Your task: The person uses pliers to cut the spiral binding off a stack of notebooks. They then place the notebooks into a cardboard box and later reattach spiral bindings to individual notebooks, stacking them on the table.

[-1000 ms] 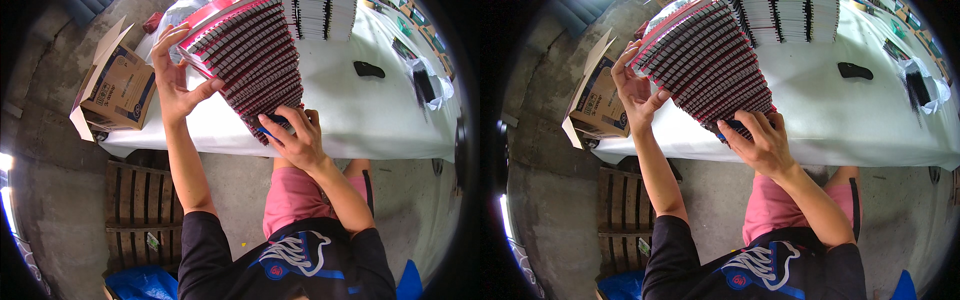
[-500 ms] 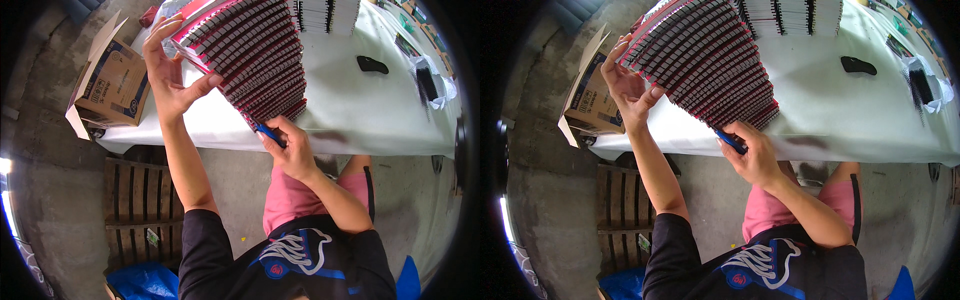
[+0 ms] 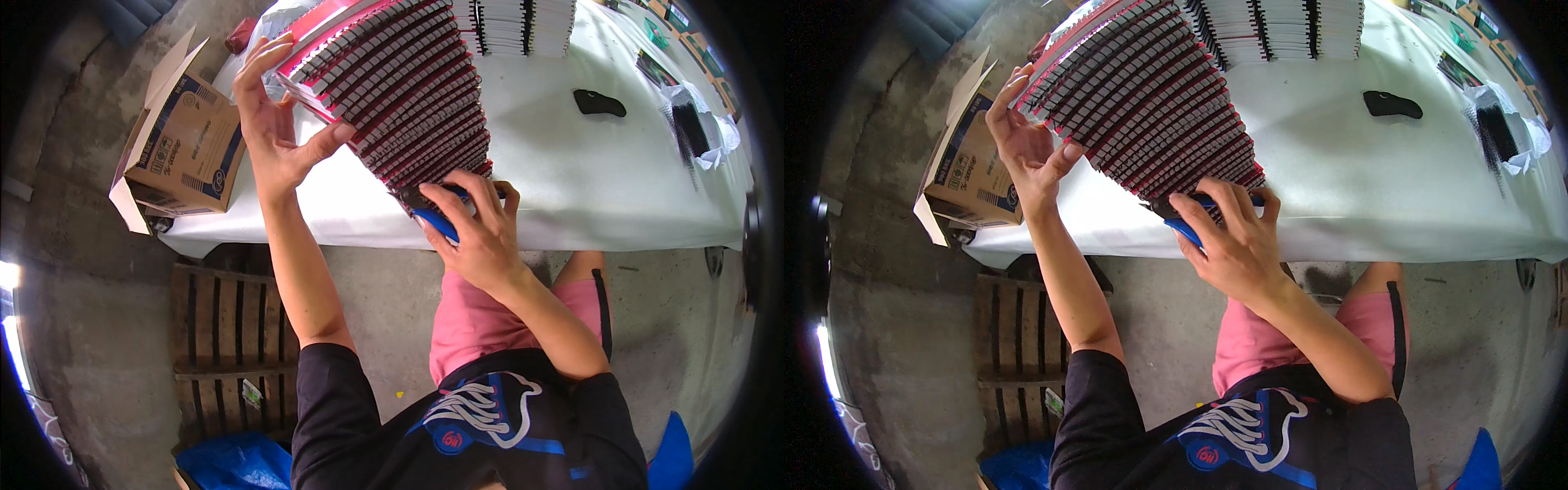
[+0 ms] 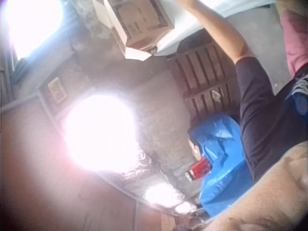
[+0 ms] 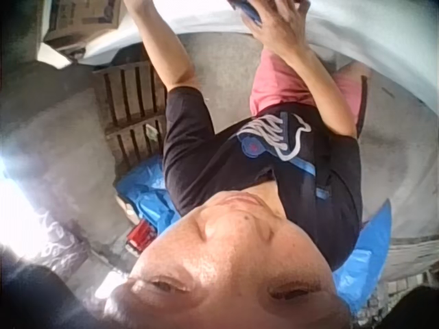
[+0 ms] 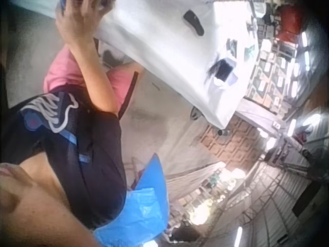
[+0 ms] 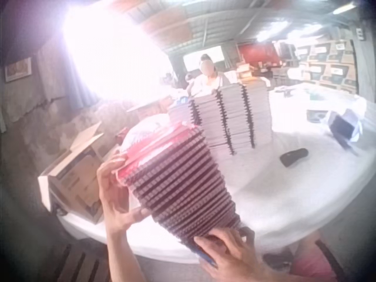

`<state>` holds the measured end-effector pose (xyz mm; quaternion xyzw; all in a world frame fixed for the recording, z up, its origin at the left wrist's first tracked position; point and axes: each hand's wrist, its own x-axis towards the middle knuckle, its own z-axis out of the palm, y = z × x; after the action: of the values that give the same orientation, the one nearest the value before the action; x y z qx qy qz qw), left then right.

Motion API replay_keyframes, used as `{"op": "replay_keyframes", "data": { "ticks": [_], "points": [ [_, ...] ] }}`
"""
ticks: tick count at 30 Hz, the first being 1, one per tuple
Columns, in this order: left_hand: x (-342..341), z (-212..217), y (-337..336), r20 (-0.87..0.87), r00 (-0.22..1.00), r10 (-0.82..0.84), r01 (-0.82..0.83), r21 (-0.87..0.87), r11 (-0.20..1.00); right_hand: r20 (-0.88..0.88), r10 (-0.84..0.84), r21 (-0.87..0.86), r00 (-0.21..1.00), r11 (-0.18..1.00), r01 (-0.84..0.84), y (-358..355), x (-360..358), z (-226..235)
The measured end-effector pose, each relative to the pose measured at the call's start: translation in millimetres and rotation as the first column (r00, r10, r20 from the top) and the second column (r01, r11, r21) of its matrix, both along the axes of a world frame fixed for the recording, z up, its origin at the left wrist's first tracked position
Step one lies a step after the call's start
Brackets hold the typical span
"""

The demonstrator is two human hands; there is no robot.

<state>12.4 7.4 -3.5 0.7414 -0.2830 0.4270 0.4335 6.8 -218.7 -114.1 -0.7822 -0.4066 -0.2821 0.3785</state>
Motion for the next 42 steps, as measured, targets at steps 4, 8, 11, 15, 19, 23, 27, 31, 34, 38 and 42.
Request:
{"op": "replay_keyframes", "data": {
  "ticks": [4, 8, 11, 15, 19, 23, 27, 31, 34, 38, 42],
  "points": [
    [-2, 1, -3, -0.004, 1.000, -0.011, 0.011, -0.014, 1.000, -0.071, 0.063, 0.004, 0.995, 0.998, -0.063, 1, -1, 2],
    [0, 0, -4, 0.008, 1.000, -0.027, 0.027, -0.010, 1.000, -0.425, 0.297, 0.198, 0.855, 0.952, -0.232, 4, -2, -6],
    [0, -1, -4, 0.011, 1.000, -0.020, 0.020, -0.008, 1.000, -0.756, 0.481, 0.376, 0.444, 0.874, -0.307, 1, -2, -1],
    [0, 0, -1, 0.002, 1.000, -0.003, 0.003, 0.004, 1.000, -0.587, 0.336, 0.254, 0.736, 0.940, -0.227, 0, -4, -4],
    [-1, -1, -1, -0.005, 1.000, 0.011, -0.011, 0.012, 1.000, -0.104, 0.027, 0.020, 0.994, 0.999, -0.025, -10, -3, -9],
    [0, -1, 0, -0.001, 1.000, 0.011, -0.011, 0.009, 1.000, 0.016, 0.015, 0.030, 1.000, 0.999, -0.015, -9, 5, -13],
    [1, -1, -1, 0.001, 1.000, 0.007, -0.007, -0.006, 1.000, 0.034, 0.023, 0.015, 0.999, 1.000, -0.023, -4, 7, -14],
    [-1, 0, 0, 0.002, 1.000, 0.006, -0.006, -0.002, 1.000, 0.019, 0.064, -0.037, 0.998, 0.997, -0.063, -5, 6, -14],
    [1, 0, -3, 0.000, 1.000, 0.003, -0.003, -0.008, 1.000, -0.282, 0.301, 0.210, 0.911, 0.946, -0.247, 0, 8, -20],
    [-1, -1, -3, -0.005, 1.000, 0.011, -0.011, -0.013, 1.000, -0.782, 0.587, 0.620, -0.209, 0.768, -0.163, -11, 5, 9],
    [-1, 1, -3, -0.020, 0.999, 0.027, -0.027, -0.014, 1.000, -0.526, 0.400, 0.357, 0.750, 0.905, -0.232, -5, -3, -11]
  ]
}}
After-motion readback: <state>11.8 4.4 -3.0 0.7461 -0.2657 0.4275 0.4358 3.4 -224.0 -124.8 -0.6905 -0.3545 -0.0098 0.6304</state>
